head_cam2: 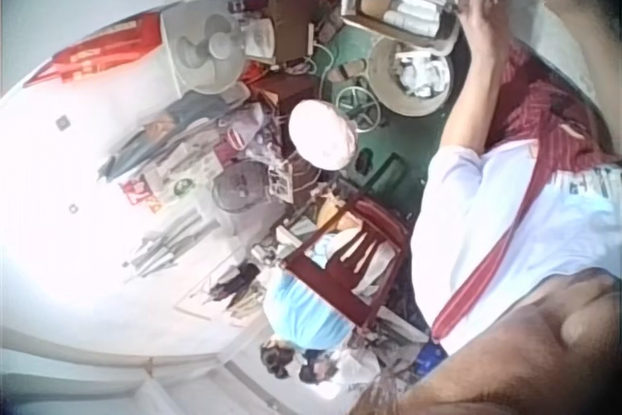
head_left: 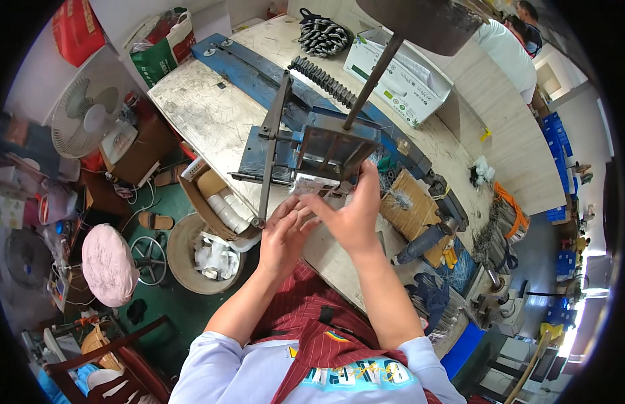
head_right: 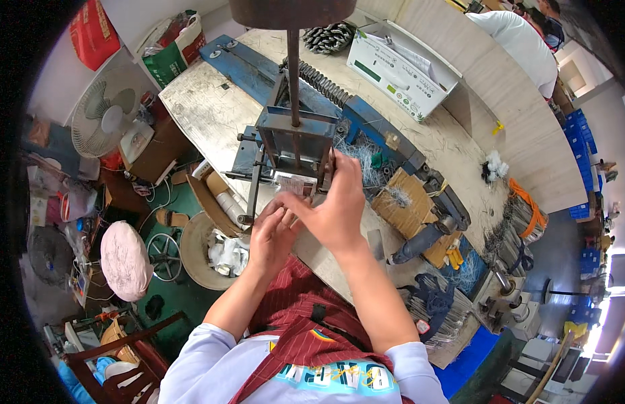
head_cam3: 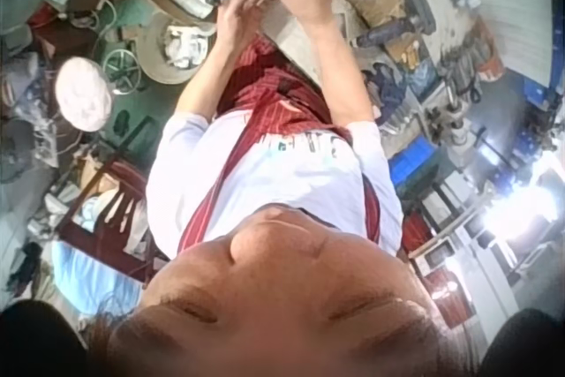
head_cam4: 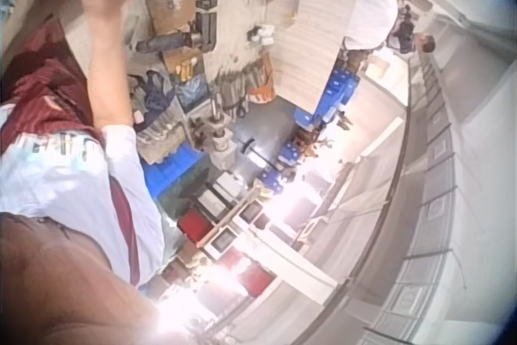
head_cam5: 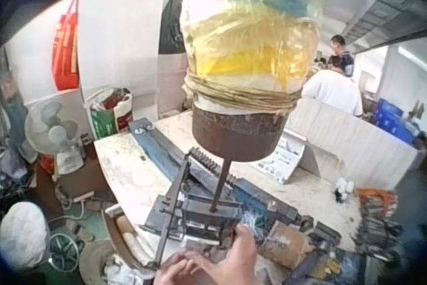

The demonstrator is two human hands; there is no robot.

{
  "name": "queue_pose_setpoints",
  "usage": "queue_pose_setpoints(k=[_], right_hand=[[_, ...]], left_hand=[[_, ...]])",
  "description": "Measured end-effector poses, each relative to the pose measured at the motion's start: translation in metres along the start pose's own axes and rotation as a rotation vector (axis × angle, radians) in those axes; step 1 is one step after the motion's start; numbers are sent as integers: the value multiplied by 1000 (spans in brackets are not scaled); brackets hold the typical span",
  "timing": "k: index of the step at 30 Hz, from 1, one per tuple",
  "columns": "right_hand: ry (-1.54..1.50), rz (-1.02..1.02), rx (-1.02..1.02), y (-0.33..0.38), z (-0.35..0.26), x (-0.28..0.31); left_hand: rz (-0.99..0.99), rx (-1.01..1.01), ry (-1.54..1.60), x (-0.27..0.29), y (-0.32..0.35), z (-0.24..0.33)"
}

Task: The person assembles brooms by inserting white plastic cores into a metal jig and winding white bristles around them using a manual lever mechanism. The person then removes the finished broom heads from the jig and places them into a blue bin.

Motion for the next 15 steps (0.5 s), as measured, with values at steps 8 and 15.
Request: queue_pose_setpoints(k=[8, 15], right_hand=[[-63, 60, -203, 8, 20, -26], [-230, -22, -241, -2, 17, -17]], left_hand=[[-4, -15, 18, -3, -1, 3], [-11, -52, -48, -4, -4, 9]])
Point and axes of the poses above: each hand's wrist, its own y-axis away from the middle knuckle, its own x-axis out of the back of the hand, z = x × y, the point moved 7 cm from there along -y, towards the middle knuckle
